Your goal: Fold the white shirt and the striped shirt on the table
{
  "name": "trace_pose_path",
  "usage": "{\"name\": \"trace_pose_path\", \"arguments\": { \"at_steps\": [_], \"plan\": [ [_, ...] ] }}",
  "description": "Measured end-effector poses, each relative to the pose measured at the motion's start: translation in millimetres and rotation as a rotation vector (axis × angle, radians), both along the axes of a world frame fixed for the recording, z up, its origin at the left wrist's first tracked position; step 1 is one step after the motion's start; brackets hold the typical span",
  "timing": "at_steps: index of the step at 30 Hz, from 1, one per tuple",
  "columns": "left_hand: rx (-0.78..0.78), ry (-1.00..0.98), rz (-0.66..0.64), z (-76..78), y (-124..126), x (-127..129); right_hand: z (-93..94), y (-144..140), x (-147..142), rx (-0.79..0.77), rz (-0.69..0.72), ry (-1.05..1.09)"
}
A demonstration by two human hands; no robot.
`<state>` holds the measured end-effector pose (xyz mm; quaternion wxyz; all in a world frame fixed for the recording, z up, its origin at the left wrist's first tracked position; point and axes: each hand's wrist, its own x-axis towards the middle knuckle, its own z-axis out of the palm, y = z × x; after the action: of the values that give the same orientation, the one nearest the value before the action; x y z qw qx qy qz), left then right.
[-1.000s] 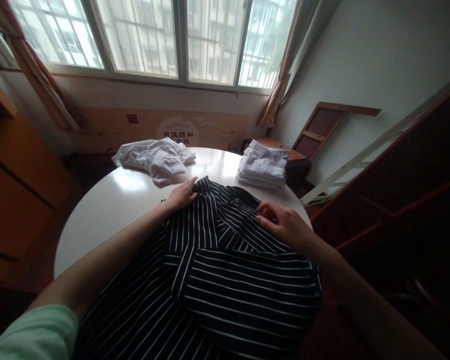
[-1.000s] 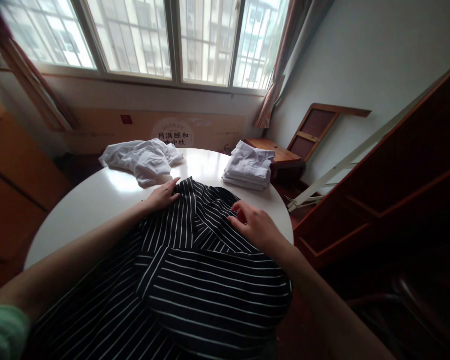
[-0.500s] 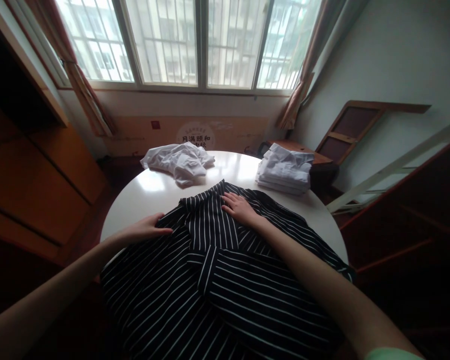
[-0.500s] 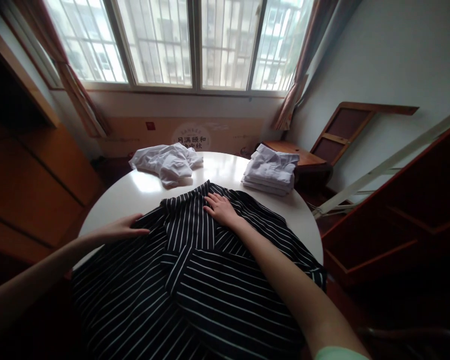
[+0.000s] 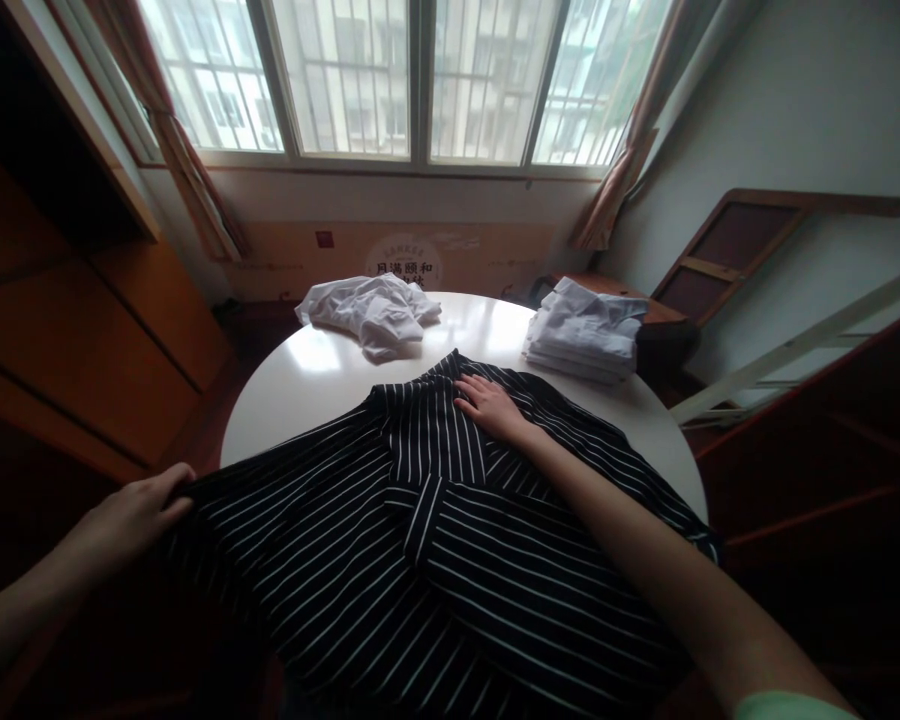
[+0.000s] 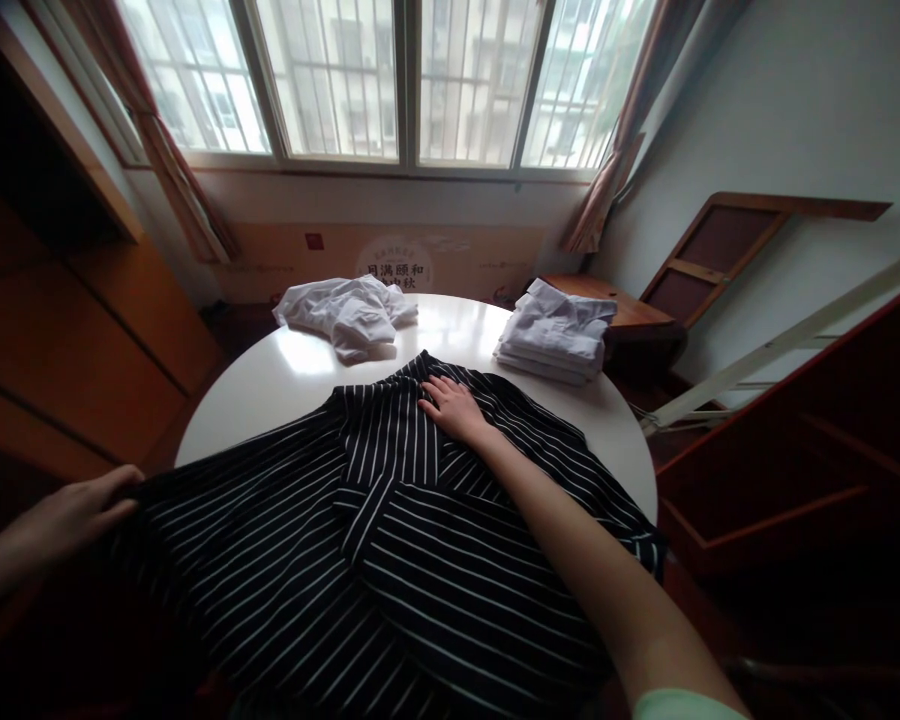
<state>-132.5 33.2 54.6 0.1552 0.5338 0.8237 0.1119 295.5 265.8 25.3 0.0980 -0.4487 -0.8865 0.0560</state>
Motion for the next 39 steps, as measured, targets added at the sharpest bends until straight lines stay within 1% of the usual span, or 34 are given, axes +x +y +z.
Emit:
{"name": "trace_pose_path", "arguments": {
  "at_steps": [2, 4, 7, 10, 13, 14, 16, 19, 21, 23, 24, 26, 29, 30, 31, 34, 35, 37, 39],
  "plan": [
    [0.031, 0.123, 0.005, -0.2, 11.4, -10.8, 1.0, -2.1, -0.3, -0.001, -0.011, -0.004],
    [0.069, 0.166, 0.014, 1.8, 26.9, -16.3, 4.2, -3.4, -1.1, 0.003, -0.026, -0.009],
    [0.088, 0.067, -0.014, 6.7, 47.0, -17.4, 15.6, -0.2, -3.5, -0.017, -0.031, -0.024],
    [0.085, -0.109, -0.053, 9.0, 53.0, -15.5, 31.4, 11.8, -6.2, -0.077, -0.052, -0.023],
    [0.055, -0.334, -0.068, 3.5, 44.7, -15.5, 40.0, 27.9, -6.0, 0.000, -0.198, 0.012],
    [0.043, -0.406, -0.055, -0.5, 40.0, -16.2, 39.7, 32.8, -4.9, 0.026, -0.254, 0.007],
    [0.039, -0.520, -0.018, -12.0, 29.4, -18.2, 35.2, 40.9, -1.2, 0.030, -0.329, -0.027],
    [0.050, -0.605, -0.007, -34.3, 12.2, -20.0, 24.6, 47.7, 4.7, 0.005, -0.339, -0.030],
    [-0.008, -0.616, -0.034, -47.4, 1.5, -19.8, 20.0, 48.8, 6.7, -0.021, -0.309, -0.017],
    [-0.081, -0.618, -0.057, -53.4, -6.5, -19.9, 19.4, 47.6, 6.8, -0.055, -0.287, -0.039],
    [-0.103, -0.617, -0.060, -52.5, -8.8, -20.6, 20.4, 46.3, 6.7, -0.060, -0.279, -0.063],
    [-0.083, -0.598, -0.026, -42.1, -8.5, -23.9, 24.3, 43.0, 7.5, -0.034, -0.274, -0.118],
    [0.010, -0.504, 0.048, -11.5, 6.5, -33.8, 32.3, 37.5, 15.1, 0.032, -0.305, -0.169],
    [0.017, -0.458, 0.036, -0.3, 15.4, -37.6, 35.0, 35.7, 19.7, 0.050, -0.330, -0.177],
    [0.042, -0.398, 0.006, 10.2, 26.2, -41.1, 37.6, 33.8, 25.2, 0.067, -0.360, -0.185],
    [0.094, -0.082, -0.068, 34.2, 66.5, -43.8, 44.6, 27.5, 44.1, 0.114, -0.448, -0.203],
    [0.083, 0.030, -0.101, 39.7, 81.5, -40.7, 46.8, 25.0, 50.3, 0.127, -0.470, -0.205],
    [0.054, 0.259, -0.119, 48.2, 111.4, -28.1, 51.3, 19.3, 61.5, 0.141, -0.514, -0.209],
    [0.046, 0.418, -0.134, 55.1, 140.0, -10.0, 56.2, 13.5, 70.6, 0.151, -0.566, -0.210]
  ]
}}
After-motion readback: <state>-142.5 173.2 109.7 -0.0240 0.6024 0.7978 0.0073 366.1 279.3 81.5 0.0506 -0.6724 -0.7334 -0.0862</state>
